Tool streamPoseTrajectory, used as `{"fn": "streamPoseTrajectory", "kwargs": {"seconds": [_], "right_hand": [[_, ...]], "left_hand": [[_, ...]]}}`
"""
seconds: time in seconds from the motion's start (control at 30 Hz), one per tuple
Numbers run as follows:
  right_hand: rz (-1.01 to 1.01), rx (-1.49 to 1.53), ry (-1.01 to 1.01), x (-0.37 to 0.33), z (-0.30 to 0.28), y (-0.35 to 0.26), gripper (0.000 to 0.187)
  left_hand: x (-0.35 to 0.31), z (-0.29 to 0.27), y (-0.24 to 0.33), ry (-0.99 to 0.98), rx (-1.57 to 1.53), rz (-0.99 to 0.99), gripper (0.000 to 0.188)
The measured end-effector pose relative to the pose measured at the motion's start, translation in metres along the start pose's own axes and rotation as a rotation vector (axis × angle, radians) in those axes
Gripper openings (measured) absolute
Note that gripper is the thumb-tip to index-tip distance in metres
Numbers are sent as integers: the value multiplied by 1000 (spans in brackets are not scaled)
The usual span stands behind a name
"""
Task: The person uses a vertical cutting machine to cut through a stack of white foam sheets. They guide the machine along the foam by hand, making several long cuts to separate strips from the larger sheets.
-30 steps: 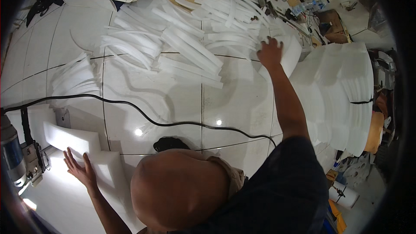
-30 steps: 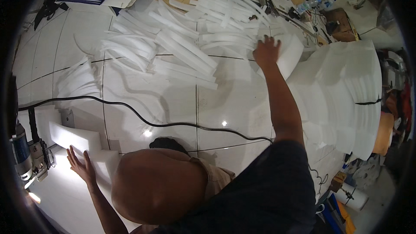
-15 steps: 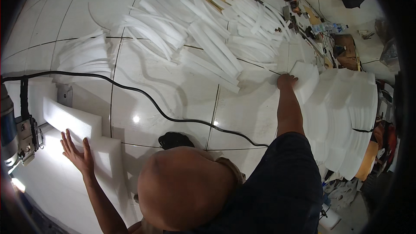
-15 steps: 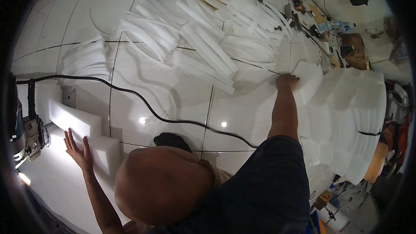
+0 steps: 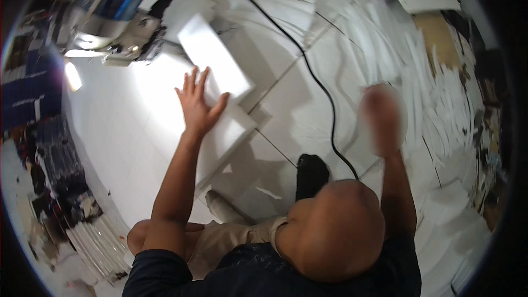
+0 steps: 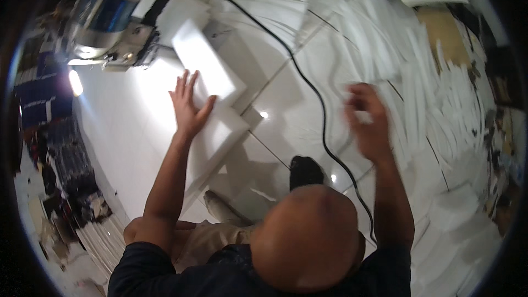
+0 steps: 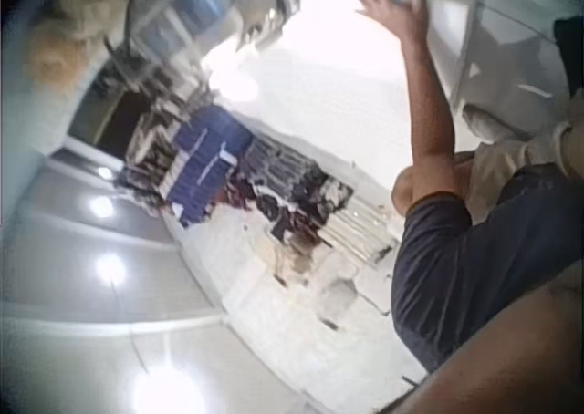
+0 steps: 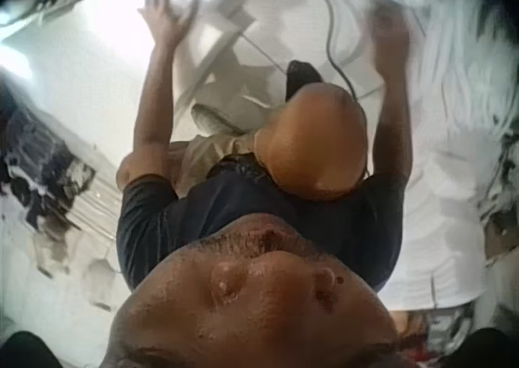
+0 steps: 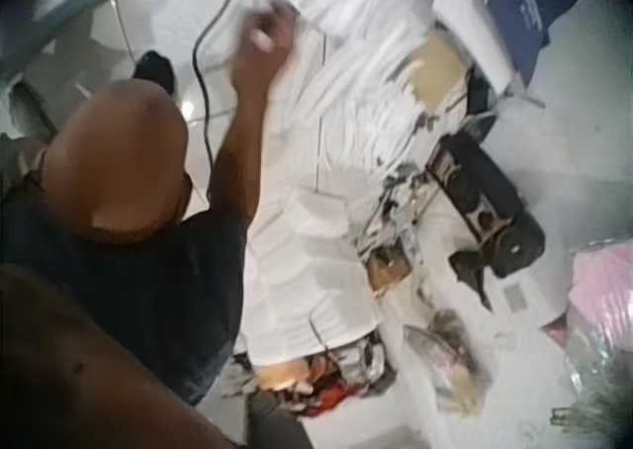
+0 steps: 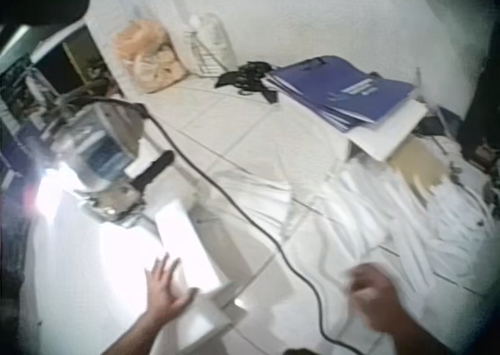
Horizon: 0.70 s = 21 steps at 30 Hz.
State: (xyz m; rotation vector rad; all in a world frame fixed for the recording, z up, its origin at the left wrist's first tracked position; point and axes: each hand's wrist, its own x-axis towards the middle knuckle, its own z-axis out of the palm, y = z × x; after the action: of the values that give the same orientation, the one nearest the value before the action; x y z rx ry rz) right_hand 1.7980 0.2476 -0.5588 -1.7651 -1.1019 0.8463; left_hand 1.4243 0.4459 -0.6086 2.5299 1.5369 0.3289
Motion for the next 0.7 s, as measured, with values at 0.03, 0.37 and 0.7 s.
{"fn": "streamPoseTrajectory", "kwargs": {"seconds": [0.03, 0.37, 0.7], "right_hand": [[-45, 220, -221, 22, 44, -11, 43], [217, 176, -1027, 148, 231, -37, 123], [310, 531, -975, 149, 250, -4, 101]], "left_hand": [[-1, -2, -1, -4, 10, -8, 76], [-10, 4, -14, 96, -62, -34, 71], [-9, 4, -14, 204, -201, -58, 65]]}}
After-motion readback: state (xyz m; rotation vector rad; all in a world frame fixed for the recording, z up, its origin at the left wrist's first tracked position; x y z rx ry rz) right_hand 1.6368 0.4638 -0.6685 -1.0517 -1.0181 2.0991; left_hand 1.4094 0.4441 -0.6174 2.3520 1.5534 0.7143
